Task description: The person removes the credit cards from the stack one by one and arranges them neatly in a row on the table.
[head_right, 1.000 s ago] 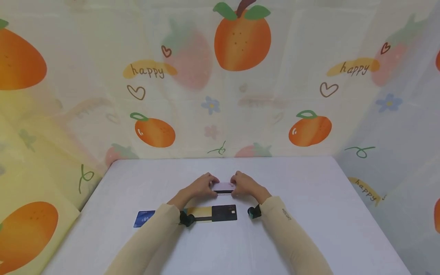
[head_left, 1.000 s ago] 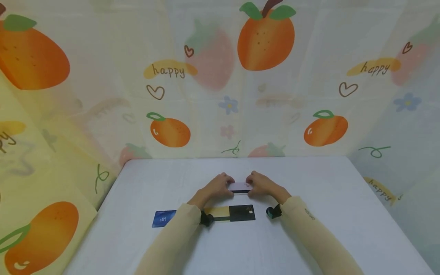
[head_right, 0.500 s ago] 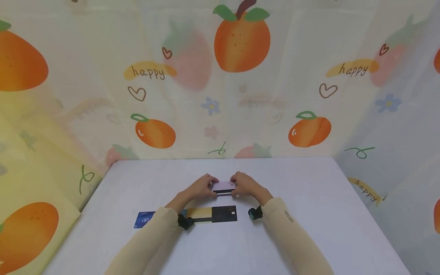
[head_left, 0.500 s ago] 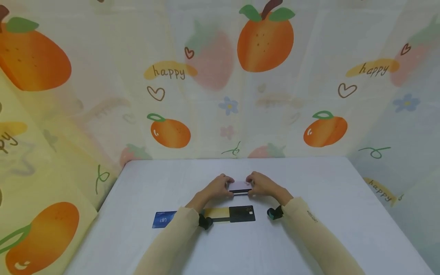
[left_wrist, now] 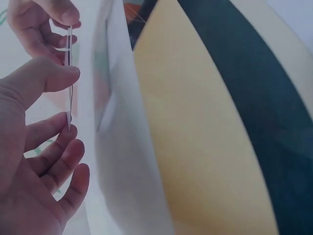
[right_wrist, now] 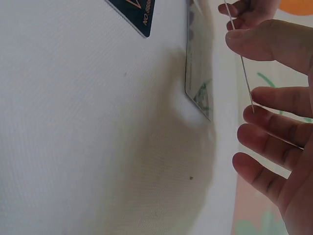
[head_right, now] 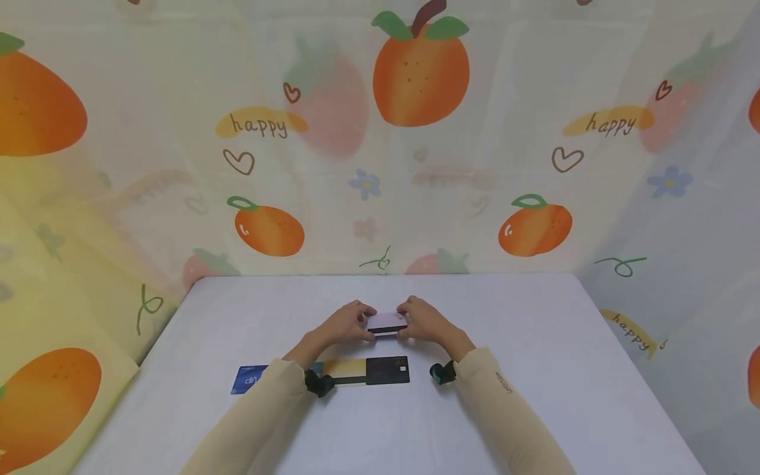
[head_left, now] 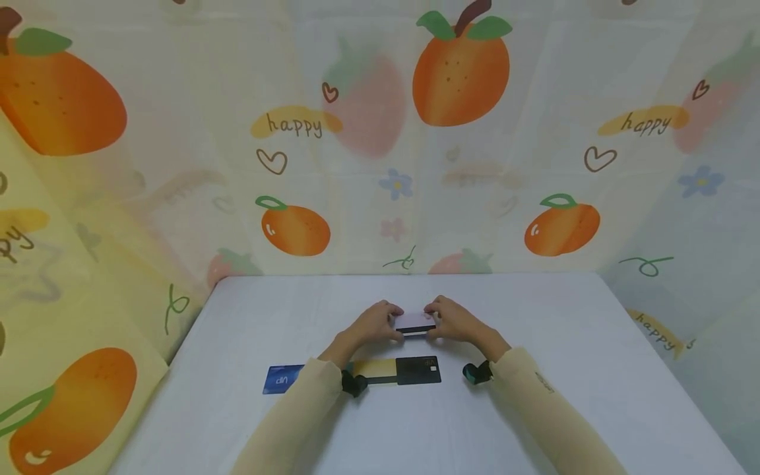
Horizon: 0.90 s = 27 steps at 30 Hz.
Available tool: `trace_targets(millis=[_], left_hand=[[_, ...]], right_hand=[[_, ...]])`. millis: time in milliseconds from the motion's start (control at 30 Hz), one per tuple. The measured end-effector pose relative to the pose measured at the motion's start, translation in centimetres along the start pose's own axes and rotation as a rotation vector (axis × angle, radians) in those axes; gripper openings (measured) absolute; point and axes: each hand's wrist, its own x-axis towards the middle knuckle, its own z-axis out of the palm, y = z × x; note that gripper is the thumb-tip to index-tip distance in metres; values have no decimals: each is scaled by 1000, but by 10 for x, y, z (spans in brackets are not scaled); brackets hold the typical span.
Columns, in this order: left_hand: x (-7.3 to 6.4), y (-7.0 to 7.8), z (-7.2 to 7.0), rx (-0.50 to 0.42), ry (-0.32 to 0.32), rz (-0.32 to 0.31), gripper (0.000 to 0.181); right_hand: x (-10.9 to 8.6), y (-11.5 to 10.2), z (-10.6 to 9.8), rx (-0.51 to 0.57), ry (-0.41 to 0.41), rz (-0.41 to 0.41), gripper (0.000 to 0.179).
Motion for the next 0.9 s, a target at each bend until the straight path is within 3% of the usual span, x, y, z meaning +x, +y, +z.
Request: trace_targets(millis=[900], left_hand=[[-12, 12, -7, -39, 60, 42, 55]], right_hand=[[-12, -6, -9, 19, 59, 15, 48]])
